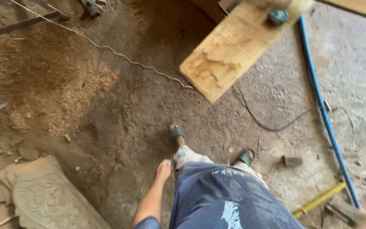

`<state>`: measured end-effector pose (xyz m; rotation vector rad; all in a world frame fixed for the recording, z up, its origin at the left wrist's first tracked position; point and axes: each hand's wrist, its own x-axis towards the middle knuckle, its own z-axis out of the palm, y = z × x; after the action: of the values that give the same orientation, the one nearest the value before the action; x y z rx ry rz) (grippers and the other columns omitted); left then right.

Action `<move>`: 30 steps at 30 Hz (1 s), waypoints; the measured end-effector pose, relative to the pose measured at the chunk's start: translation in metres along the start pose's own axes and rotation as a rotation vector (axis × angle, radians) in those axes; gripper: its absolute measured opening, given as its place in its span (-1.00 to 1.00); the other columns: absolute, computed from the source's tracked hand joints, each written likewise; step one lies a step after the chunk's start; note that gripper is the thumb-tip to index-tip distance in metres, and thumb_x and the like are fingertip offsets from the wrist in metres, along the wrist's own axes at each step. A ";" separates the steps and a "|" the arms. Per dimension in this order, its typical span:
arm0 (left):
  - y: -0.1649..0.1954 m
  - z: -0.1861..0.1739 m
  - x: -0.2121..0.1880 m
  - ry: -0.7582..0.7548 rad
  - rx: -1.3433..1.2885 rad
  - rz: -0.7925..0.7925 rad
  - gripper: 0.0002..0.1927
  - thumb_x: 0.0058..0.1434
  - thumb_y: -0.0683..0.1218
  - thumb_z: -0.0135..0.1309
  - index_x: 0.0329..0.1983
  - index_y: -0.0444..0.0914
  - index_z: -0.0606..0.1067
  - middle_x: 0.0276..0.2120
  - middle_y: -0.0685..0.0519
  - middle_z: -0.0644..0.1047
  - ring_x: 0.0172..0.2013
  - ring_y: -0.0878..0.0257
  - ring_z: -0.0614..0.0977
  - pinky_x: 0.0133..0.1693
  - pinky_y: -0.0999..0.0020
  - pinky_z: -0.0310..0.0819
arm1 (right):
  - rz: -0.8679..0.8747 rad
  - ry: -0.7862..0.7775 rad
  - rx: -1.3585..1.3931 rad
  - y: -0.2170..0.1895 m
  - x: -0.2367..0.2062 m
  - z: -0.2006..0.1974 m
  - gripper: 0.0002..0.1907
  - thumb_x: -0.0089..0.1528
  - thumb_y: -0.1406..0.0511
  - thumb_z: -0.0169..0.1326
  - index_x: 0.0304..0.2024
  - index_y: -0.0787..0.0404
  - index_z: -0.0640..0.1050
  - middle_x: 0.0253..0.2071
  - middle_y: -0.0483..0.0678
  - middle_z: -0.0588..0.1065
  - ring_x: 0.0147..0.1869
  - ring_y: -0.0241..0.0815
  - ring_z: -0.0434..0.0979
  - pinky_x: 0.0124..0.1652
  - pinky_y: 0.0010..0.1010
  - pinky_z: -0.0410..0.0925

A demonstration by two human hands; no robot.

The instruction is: The person measures wooden planks with a yellow tape measure and marks them with a pencil. They reposition the tape along the planks, draw pencil lines, then carry a plank across the workshop and stack it with other boards.

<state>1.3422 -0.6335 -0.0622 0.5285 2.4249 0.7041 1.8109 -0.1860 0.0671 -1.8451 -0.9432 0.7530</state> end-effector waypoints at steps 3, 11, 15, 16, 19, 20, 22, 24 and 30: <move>-0.065 -0.039 0.013 -0.106 0.045 -0.222 -0.67 0.33 0.06 -0.02 -0.09 -0.25 0.59 -0.10 -0.20 0.64 -0.02 -0.13 0.65 0.02 0.05 0.52 | 0.070 -0.647 0.021 -0.001 -0.125 0.143 -0.52 0.38 0.31 0.04 0.30 0.40 0.35 0.06 0.21 0.52 -0.04 0.02 0.60 -0.09 -0.26 0.48; -0.171 -0.214 0.155 0.078 -0.178 -0.355 -0.57 0.37 0.09 -0.04 0.15 -0.24 0.51 0.01 -0.17 0.64 0.07 -0.05 0.66 0.11 0.14 0.49 | 0.105 -1.147 0.016 -0.066 -0.356 0.368 -0.47 0.36 0.27 0.05 0.34 0.35 0.34 -0.01 0.19 0.54 -0.06 0.00 0.63 -0.07 -0.21 0.52; -0.116 -0.266 0.312 0.115 -0.241 -0.081 -0.37 0.31 0.04 0.10 0.39 -0.27 0.30 0.32 -0.18 0.40 0.33 -0.01 0.41 0.24 0.16 0.30 | 0.381 -0.964 0.256 -0.109 -0.351 0.413 -0.55 0.41 0.11 0.02 0.21 0.27 0.40 -0.02 0.09 0.54 -0.01 0.02 0.61 0.05 -0.09 0.47; -0.091 -0.272 0.353 0.126 -0.281 0.006 -0.33 0.30 0.03 0.11 0.42 -0.27 0.26 0.35 -0.19 0.36 0.33 -0.03 0.38 0.23 0.15 0.28 | 0.437 -0.941 0.331 -0.117 -0.342 0.431 -0.58 0.43 0.07 0.01 0.15 0.25 0.42 -0.02 0.08 0.54 0.03 0.03 0.61 0.11 -0.06 0.46; 0.009 -0.280 0.468 0.279 -0.207 0.349 -0.45 0.24 0.01 0.23 0.27 -0.23 0.44 0.22 -0.16 0.51 0.25 -0.06 0.52 0.23 0.15 0.39 | 0.543 -0.863 0.549 -0.139 -0.310 0.504 -0.55 0.48 -0.03 -0.02 0.03 0.24 0.46 0.00 0.06 0.56 0.15 0.05 0.61 0.25 -0.02 0.43; 0.047 -0.279 0.505 0.360 -0.178 0.514 -0.47 0.16 -0.02 0.28 0.20 -0.22 0.51 0.15 -0.13 0.56 0.21 -0.05 0.54 0.24 0.14 0.40 | 0.556 -0.844 0.642 -0.149 -0.298 0.539 -0.51 0.50 -0.06 -0.04 0.00 0.25 0.47 0.02 0.05 0.57 0.18 0.06 0.61 0.29 -0.01 0.42; 0.123 -0.281 0.573 0.402 -0.099 0.768 -0.44 0.13 -0.02 0.34 0.21 -0.20 0.51 0.20 -0.11 0.54 0.26 -0.08 0.50 0.31 0.10 0.33 | 0.636 -0.904 1.008 -0.176 -0.272 0.609 -0.52 0.58 -0.05 -0.03 -0.14 0.22 0.42 0.01 0.10 0.56 0.22 0.13 0.58 0.39 0.06 0.41; 0.187 -0.283 0.635 0.364 -0.022 0.887 -0.41 0.19 0.01 0.34 0.28 -0.17 0.46 0.29 -0.09 0.48 0.35 -0.11 0.42 0.35 0.10 0.32 | 0.551 -1.028 1.126 -0.206 -0.247 0.682 -0.41 0.57 -0.10 -0.05 -0.16 0.31 0.41 0.00 0.15 0.48 0.25 0.17 0.48 0.38 -0.03 0.36; 0.325 -0.282 0.864 0.181 0.185 1.103 -0.14 0.08 0.12 0.38 0.39 -0.22 0.31 0.37 -0.20 0.34 0.40 -0.20 0.26 0.40 -0.06 0.14 | 0.604 -0.642 1.190 -0.294 -0.156 0.887 -0.16 0.38 -0.05 0.15 0.48 0.33 0.23 0.49 0.17 0.33 0.44 0.15 0.43 0.35 -0.01 0.48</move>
<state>0.5762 -0.0483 -0.0159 2.0071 2.2142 0.9538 0.9336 0.1625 -0.0095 -0.7655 -0.1030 1.8392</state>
